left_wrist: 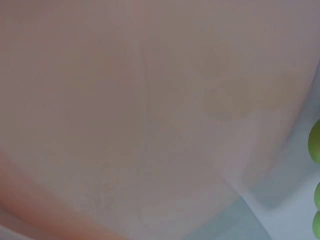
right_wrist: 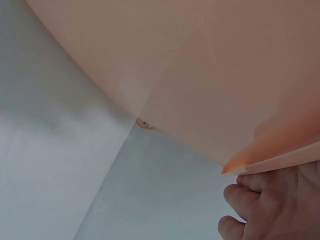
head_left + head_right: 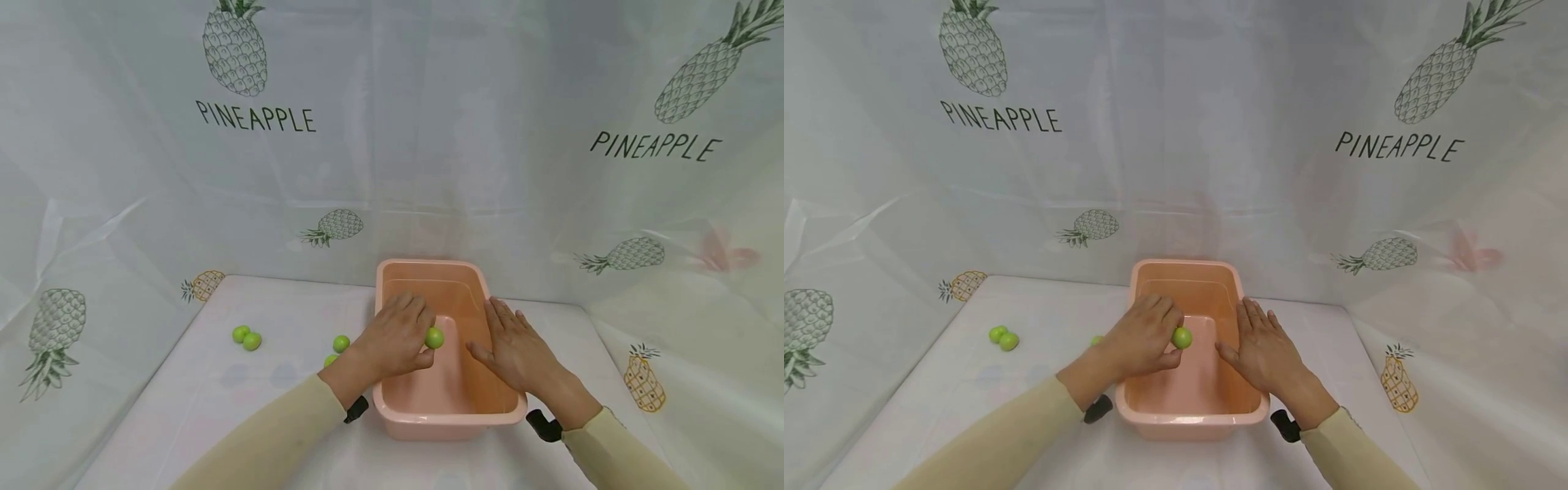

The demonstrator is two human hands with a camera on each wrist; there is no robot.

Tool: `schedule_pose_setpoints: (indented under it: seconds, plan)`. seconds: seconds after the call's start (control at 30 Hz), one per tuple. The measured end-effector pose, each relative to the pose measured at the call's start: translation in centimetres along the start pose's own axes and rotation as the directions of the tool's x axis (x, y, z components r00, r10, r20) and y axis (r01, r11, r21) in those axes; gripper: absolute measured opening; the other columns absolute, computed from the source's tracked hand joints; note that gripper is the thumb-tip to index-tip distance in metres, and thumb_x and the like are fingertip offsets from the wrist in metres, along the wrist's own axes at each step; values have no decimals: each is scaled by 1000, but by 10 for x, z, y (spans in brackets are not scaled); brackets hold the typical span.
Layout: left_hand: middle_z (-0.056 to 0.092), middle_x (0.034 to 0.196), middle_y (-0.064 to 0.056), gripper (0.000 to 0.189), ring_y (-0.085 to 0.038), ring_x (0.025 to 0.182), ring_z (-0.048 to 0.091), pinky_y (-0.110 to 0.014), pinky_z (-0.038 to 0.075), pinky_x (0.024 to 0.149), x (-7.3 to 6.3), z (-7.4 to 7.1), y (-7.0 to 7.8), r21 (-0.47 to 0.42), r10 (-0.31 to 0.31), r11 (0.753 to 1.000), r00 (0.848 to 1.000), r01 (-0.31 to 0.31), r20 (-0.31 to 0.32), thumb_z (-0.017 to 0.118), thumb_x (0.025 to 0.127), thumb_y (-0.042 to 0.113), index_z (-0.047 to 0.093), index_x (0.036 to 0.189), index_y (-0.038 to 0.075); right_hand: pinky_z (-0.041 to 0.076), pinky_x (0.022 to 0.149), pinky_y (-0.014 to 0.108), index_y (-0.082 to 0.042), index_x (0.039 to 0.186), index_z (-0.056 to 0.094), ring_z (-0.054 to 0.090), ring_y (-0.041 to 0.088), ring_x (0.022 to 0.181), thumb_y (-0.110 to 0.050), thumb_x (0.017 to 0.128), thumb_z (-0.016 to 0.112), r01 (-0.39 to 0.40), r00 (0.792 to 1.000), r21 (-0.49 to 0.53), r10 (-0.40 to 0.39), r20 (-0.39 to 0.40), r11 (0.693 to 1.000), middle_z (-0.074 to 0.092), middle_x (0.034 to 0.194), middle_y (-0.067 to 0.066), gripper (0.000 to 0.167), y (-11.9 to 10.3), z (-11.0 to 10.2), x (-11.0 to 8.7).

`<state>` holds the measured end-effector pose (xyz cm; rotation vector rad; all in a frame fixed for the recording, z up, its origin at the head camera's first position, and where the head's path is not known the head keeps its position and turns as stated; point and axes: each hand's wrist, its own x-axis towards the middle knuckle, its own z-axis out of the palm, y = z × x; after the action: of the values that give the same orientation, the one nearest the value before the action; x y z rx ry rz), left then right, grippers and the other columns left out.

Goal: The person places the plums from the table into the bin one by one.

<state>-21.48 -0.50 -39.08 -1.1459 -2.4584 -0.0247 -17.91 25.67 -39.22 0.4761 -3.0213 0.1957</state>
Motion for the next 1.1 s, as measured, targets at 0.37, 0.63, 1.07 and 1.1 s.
schedule_pose_setpoints:
  seconds: [0.37,0.63,1.07,1.1]
  plan:
    - [47,91,3,30,-17,85,38,-29,31,78,0,3,0,9,-24,1000,998,23,50,69,87,42,57,97,17,27,123,65,13,159,29,31,49,155,-52,106,53,-2,1000,-8,2,2,1000,29,166,33,87,0,1,1]
    - [47,91,3,30,-17,86,39,-29,32,77,0,3,0,19,-40,999,997,38,70,68,88,44,57,97,17,27,123,65,13,158,29,32,49,154,-51,105,54,-2,1000,-2,2,1,1000,31,166,33,87,-1,0,2]
    - [47,91,3,32,-18,89,41,-30,34,78,0,6,0,7,-87,996,990,86,110,68,89,45,56,98,17,26,123,65,14,158,28,30,49,155,-51,106,52,3,1000,8,-4,12,1000,29,166,33,86,0,0,1]
    - [47,91,3,34,-18,90,41,-30,34,77,0,6,0,8,-99,995,988,99,117,69,89,46,57,99,16,25,124,65,14,158,28,30,50,155,-50,106,53,3,1000,10,-3,12,1000,29,166,33,86,0,-1,1]
